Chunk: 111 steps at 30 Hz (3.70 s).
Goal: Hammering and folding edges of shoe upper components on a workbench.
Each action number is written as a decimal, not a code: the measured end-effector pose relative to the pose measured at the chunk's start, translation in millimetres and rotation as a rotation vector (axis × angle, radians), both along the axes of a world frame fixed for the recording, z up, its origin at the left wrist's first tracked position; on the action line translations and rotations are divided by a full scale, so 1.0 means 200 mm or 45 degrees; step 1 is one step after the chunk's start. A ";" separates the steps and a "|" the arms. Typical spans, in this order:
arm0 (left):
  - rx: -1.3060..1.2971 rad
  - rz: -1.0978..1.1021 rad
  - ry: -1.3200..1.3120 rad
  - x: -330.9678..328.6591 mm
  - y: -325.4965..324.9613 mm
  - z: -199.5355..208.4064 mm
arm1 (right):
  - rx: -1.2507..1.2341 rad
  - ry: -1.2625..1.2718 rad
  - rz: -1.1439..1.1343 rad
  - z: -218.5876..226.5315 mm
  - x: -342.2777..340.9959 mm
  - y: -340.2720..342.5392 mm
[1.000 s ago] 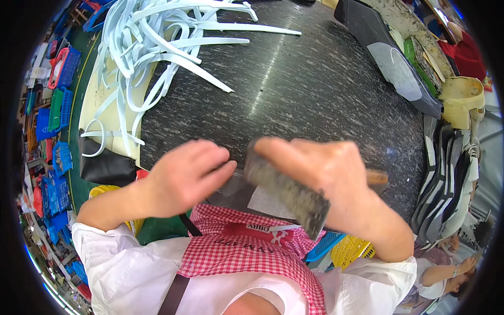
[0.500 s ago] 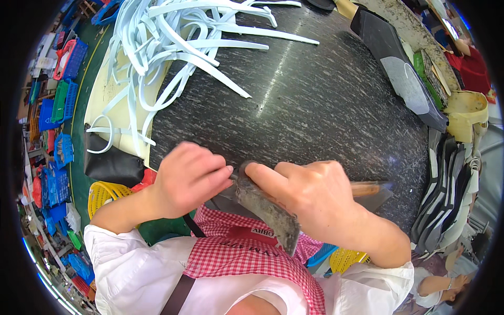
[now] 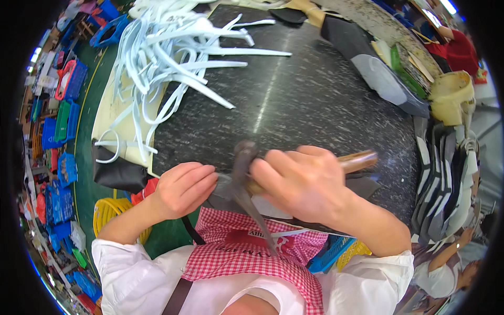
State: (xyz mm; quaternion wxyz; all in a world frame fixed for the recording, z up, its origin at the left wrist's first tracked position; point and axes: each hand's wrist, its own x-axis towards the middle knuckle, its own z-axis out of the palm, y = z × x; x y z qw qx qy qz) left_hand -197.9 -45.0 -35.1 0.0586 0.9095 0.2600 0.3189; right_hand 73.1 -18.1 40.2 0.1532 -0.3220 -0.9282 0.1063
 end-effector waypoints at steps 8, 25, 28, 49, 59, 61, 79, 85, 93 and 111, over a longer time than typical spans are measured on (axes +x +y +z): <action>-0.573 0.274 -0.311 0.27 0.26 0.23 | 0.201 -0.348 -0.657 0.03 0.63 -0.52; -0.347 -0.384 0.021 1.39 0.71 0.49 | 0.685 -0.169 -1.910 0.03 1.55 -0.80; -0.715 -0.611 0.220 1.09 0.43 0.76 | 0.579 -0.039 -1.722 0.05 1.41 -0.86; -1.128 -0.418 0.160 0.97 0.26 0.19 | -0.268 0.068 -0.576 -0.05 0.67 -0.57; -0.312 -0.612 0.291 0.96 0.21 0.16 | -0.393 0.297 -0.750 -0.05 0.73 -0.43; -0.190 -0.628 0.294 0.94 0.20 0.16 | -0.462 0.290 -0.677 -0.06 0.71 -0.41; -0.620 -0.508 0.239 0.77 0.22 0.17 | -0.230 0.015 -0.571 -0.01 0.64 -0.36; -0.629 -0.407 0.159 0.75 0.19 0.18 | -0.277 0.030 -0.447 -0.03 0.57 -0.34; -0.388 -0.529 0.260 0.73 0.16 0.19 | -0.167 0.004 -0.448 -0.02 0.54 -0.30; -0.301 -0.512 0.127 0.84 0.20 0.13 | -0.180 0.058 -0.507 -0.04 0.71 -0.30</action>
